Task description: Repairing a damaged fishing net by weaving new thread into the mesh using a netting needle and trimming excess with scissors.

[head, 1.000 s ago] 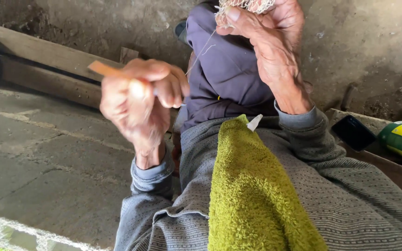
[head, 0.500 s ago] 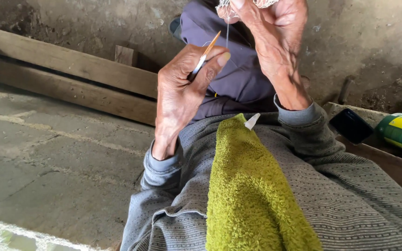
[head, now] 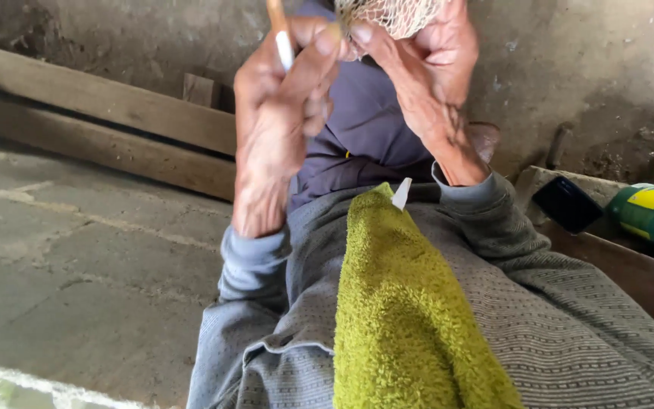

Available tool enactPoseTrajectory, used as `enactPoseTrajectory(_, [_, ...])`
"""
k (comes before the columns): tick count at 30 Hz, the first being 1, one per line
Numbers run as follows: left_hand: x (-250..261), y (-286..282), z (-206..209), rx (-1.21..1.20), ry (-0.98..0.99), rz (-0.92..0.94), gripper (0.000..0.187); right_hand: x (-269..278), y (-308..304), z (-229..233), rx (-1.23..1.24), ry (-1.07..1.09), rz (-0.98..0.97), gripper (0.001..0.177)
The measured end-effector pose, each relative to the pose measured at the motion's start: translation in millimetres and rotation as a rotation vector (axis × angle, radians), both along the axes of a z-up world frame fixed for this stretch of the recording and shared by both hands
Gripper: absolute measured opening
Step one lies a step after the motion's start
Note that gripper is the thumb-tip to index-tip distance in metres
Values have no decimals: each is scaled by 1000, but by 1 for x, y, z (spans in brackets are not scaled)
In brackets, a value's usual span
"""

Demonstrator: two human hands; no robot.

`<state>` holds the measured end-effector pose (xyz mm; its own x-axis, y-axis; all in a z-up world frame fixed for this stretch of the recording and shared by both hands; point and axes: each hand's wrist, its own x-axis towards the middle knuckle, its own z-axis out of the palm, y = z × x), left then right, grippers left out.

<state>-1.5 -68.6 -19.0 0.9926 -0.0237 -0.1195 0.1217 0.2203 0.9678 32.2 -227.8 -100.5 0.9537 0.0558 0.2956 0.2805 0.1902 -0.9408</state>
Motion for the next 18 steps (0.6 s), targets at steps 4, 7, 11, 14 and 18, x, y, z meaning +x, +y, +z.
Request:
enactPoseTrajectory(4, [5, -7, -24, -17, -148, -126, 13, 6, 1, 6, -23, 81, -18, 15])
enactPoseTrajectory(7, [3, 18, -24, -107, -204, -74, 13, 0, -3, -8, 118, 54, -22, 46])
enactPoseTrajectory(11, [16, 15, -21, 50, -343, -231, 20, 12, -1, -3, -107, 20, -111, 17])
enactPoseTrajectory(14, [-1, 24, -14, 74, -75, -42, 6, 0, -6, -10, 96, -19, 81, 52])
enactPoseTrajectory(18, [9, 34, -18, 142, -216, -148, 9, 13, 4, -1, -17, -25, 0, 21])
